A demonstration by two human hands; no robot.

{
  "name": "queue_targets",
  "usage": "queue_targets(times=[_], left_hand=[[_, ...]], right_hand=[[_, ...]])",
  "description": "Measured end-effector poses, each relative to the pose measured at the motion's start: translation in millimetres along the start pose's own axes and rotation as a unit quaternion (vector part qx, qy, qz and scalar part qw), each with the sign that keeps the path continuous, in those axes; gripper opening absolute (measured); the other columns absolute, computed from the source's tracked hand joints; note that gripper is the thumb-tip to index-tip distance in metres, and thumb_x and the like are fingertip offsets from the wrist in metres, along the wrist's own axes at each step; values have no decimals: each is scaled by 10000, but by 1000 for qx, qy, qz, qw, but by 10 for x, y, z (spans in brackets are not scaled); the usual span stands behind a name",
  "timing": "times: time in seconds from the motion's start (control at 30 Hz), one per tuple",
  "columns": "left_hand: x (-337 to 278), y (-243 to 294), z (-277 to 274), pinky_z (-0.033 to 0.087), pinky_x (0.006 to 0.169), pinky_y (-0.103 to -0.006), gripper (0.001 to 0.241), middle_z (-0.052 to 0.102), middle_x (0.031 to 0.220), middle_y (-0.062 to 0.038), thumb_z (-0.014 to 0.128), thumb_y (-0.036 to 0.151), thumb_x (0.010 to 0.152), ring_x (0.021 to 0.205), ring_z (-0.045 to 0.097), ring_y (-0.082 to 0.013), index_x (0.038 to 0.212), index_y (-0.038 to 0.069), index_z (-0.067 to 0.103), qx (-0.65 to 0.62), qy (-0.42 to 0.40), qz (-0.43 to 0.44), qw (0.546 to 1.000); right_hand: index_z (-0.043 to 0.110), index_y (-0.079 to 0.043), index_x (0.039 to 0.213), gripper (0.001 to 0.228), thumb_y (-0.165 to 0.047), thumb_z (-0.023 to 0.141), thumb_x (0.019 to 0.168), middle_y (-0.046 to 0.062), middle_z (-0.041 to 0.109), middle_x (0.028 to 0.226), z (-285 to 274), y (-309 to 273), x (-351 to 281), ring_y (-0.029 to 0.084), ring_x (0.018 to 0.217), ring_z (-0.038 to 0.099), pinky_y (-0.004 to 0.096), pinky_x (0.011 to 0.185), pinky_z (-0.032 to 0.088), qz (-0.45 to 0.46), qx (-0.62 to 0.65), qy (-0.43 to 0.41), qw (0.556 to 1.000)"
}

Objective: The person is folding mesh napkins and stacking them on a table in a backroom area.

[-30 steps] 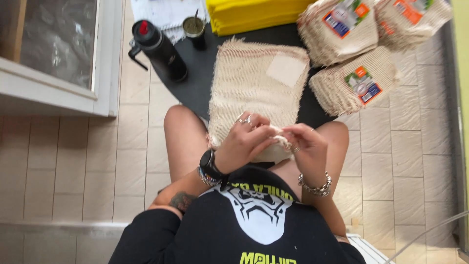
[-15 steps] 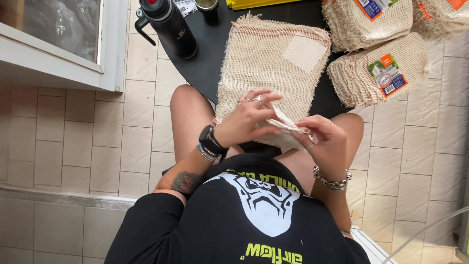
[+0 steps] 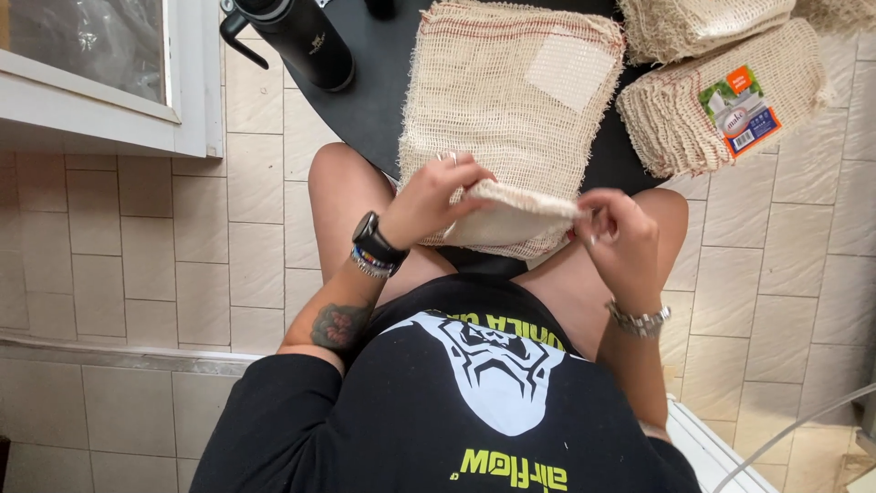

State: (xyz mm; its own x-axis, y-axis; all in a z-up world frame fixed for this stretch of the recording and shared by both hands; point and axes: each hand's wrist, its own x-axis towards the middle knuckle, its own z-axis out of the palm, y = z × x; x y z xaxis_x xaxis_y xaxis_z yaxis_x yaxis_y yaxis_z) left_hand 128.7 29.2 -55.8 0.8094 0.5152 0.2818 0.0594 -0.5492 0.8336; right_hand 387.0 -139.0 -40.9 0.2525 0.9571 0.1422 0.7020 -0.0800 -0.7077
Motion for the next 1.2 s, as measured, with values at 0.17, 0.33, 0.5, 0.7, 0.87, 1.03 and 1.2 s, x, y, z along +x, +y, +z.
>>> queue_targets(times=[0.17,0.33,0.5,0.7,0.87,1.03,1.2], left_hand=[[91,193,-163,529,734,-372,133,572,889,11,769,234,926,815,624,-231,1023,170,703,217,120,110,963],[-150,551,-18,540,714,-387,106,607,903,-59,646,212,985,846,649,-299,1039,130,685,275,52,159,947],[-452,-3,286,556,748,-472,273,630,1020,-135,744,266,912,944,649,-390,1065,63,645,148,-82,60,984],[-795,-1285,441,563,805,-554,460,575,1013,-153,765,405,891,973,651,-440,1150,96,545,284,49,-264,920],[-747,-1566,343,518,797,-500,385,620,890,-108,735,391,951,868,673,-382,1110,114,521,117,203,-334,913],[-695,-1585,377,535,780,-469,373,607,782,-89,778,456,895,813,674,-353,964,122,627,148,201,-307,919],[-574,-1349,344,502,859,-454,286,538,1016,-51,829,328,838,957,599,-343,858,133,620,256,222,-255,906]], right_hand=[[749,-57,1048,142,38,713,950,104,716,999,102,-214,435,309,917,688,417,850,543,-125,94,77,985],[744,-36,957,109,69,718,945,131,702,1033,312,19,557,321,1012,690,433,922,546,-141,196,54,969],[541,-26,1239,348,97,598,918,148,528,1383,970,803,490,168,1106,647,286,949,560,71,389,-54,917],[457,6,1346,399,-88,670,1022,169,531,1266,1262,1016,381,212,1042,629,322,943,583,173,376,-2,910],[559,-50,1301,507,1,815,866,79,523,1163,1506,1094,493,116,867,652,210,798,606,191,333,24,923],[600,-64,1265,495,66,769,818,95,597,1096,1446,1093,423,188,892,687,291,805,602,223,279,-4,934],[601,-114,1301,589,54,734,752,154,700,1002,1237,1067,335,291,897,730,394,770,600,248,179,-93,947]])
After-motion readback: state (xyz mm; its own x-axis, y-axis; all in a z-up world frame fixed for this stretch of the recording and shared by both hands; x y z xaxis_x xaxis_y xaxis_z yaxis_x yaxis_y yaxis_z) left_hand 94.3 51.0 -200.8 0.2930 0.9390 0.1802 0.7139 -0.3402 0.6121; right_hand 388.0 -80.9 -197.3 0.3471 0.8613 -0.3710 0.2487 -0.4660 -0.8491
